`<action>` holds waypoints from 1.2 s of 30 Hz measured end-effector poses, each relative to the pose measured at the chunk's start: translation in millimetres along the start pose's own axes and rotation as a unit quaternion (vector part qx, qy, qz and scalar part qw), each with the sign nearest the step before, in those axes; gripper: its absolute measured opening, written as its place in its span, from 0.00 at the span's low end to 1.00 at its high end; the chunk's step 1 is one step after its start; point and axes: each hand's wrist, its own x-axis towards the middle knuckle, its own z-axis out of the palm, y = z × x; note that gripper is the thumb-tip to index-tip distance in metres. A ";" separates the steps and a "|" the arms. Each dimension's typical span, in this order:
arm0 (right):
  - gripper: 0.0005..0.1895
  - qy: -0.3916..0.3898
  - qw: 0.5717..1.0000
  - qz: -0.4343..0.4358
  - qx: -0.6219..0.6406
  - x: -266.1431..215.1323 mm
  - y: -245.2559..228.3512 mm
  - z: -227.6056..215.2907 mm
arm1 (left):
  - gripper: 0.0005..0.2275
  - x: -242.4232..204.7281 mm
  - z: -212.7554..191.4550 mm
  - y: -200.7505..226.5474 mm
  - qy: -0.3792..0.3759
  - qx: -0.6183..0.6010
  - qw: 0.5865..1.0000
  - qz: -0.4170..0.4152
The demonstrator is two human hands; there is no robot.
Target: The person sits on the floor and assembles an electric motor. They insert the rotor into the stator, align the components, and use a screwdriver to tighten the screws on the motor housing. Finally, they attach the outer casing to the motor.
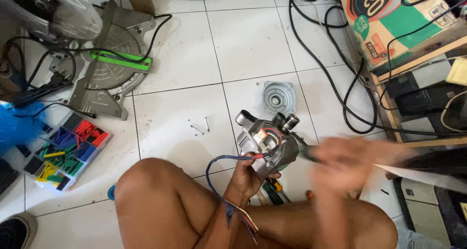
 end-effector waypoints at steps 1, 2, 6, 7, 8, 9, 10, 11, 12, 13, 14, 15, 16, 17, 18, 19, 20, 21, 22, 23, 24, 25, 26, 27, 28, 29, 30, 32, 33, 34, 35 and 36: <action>0.32 0.043 0.996 0.078 0.004 -5.7 15.5 3.2 | 0.09 -1.7 -5.6 -1.3 0.030 0.026 0.999 -0.003; 0.34 0.087 0.986 0.145 0.010 -4.7 32.4 8.2 | 0.15 8.0 -6.3 -0.2 0.050 0.056 0.997 -0.008; 0.33 0.107 0.983 0.121 -0.084 3.9 34.4 -32.2 | 0.28 -23.0 80.2 22.1 0.033 0.096 0.994 0.043; 0.32 0.108 0.968 0.153 -0.170 8.2 51.5 -59.1 | 0.25 -25.1 88.1 23.1 0.044 0.070 0.995 0.051; 0.31 0.106 0.945 0.180 -0.251 15.6 69.1 -84.1 | 0.22 -23.9 98.2 25.1 0.051 0.045 0.996 0.061; 0.31 0.104 0.946 0.178 -0.251 8.3 73.8 -94.1 | 0.22 -22.7 95.4 21.5 0.048 0.044 0.996 0.062; 0.27 0.039 0.894 0.185 -0.407 1.7 80.9 -102.8 | 0.24 -20.2 92.6 19.9 0.060 0.059 0.994 0.070; 0.22 -0.027 0.813 0.186 -0.551 -4.5 88.7 -111.7 | 0.26 -17.0 89.6 18.2 0.072 0.074 0.992 0.079; 0.22 -0.028 0.813 0.187 -0.550 -9.3 100.4 -133.3 | 0.26 -17.1 93.5 19.7 0.073 0.075 0.991 0.080; 0.17 -0.094 0.755 0.199 -0.618 -14.2 112.9 -155.2 | 0.30 -16.5 96.8 21.1 0.086 0.087 0.987 0.107; 0.16 -0.159 0.686 0.212 -0.677 -23.2 124.3 -177.9 | 0.34 -19.4 98.4 22.3 0.103 0.100 0.980 0.134; 0.16 -0.160 0.685 0.217 -0.677 -28.7 131.3 -180.2 | 0.34 -21.2 100.7 25.9 0.107 0.101 0.980 0.134; 0.17 -0.205 0.614 0.273 -0.712 -31.6 135.7 -184.3 | 0.35 -20.7 105.0 27.0 0.110 0.117 0.976 0.149; 0.22 -0.247 0.535 0.327 -0.739 -34.5 139.2 -188.1 | 0.36 -20.8 110.0 28.0 0.112 0.133 0.971 0.163; 0.22 -0.246 0.537 0.324 -0.739 -31.4 148.2 -199.8 | 0.36 -19.0 107.0 27.7 0.109 0.134 0.971 0.164; 0.19 -0.278 0.512 0.317 -0.749 -28.8 157.0 -210.8 | 0.35 -17.9 104.0 28.2 0.114 0.125 0.971 0.167; 0.17 -0.311 0.483 0.310 -0.757 -27.3 165.4 -222.1 | 0.35 -18.3 100.0 28.2 0.121 0.114 0.971 0.170; 0.17 -0.312 0.483 0.308 -0.758 -28.0 169.6 -228.9 | 0.35 -19.7 106.0 30.0 0.120 0.113 0.971 0.172; 0.15 -0.316 0.479 0.300 -0.762 -27.9 173.1 -236.2 | 0.36 -21.1 112.0 31.0 0.126 0.116 0.969 0.180; 0.14 -0.320 0.474 0.292 -0.767 -28.0 176.9 -243.4 | 0.36 -22.6 117.6 32.3 0.132 0.118 0.966 0.188; 0.14 -0.321 0.473 0.291 -0.767 -29.6 170.8 -233.2 | 0.36 -26.9 125.1 34.8 0.132 0.116 0.966 0.189; 0.20 -0.312 0.470 0.273 -0.779 -31.4 164.5 -222.9 | 0.37 -31.4 132.6 37.4 0.131 0.157 0.959 0.195; 0.26 -0.302 0.468 0.256 -0.790 -33.5 158.1 -212.3 | 0.37 -35.8 140.3 40.4 0.130 0.198 0.951 0.201; 0.26 -0.301 0.468 0.255 -0.791 -36.6 138.3 -178.8 | 0.37 -36.1 135.8 41.3 0.128 0.197 0.951 0.201; 0.26 -0.263 0.587 0.238 -0.727 -38.0 118.8 -145.0 | 0.39 -35.0 132.2 42.1 0.131 0.215 0.944 0.214; 0.27 -0.220 0.695 0.216 -0.649 -40.0 99.4 -111.0 | 0.42 -34.1 128.5 43.2 0.133 0.232 0.936 0.227; 0.27 -0.224 0.695 0.212 -0.650 -40.4 91.6 -89.4 | 0.42 -36.1 131.1 45.0 0.132 0.229 0.936 0.231; 0.38 -0.035 0.844 0.459 -0.274 -44.8 75.5 -47.6 | 0.42 -42.0 134.5 48.2 0.162 0.326 0.896 0.255; 0.38 -0.037 0.843 0.460 -0.276 -48.1 69.4 -36.2 | 0.42 -43.3 132.6 45.8 0.164 0.324 0.896 0.256; 0.40 -0.039 0.836 0.480 -0.263 -49.7 65.0 -23.6 | 0.43 -41.9 131.7 45.1 0.144 0.340 0.880 0.300; 0.43 -0.041 0.829 0.499 -0.250 -50.6 60.4 -11.5 | 0.45 -40.0 131.1 43.9 0.123 0.355 0.861 0.344; 0.43 -0.042 0.829 0.499 -0.250 -49.8 57.1 -3.2 | 0.45 -44.4 136.3 46.0 0.124 0.355 0.860 0.344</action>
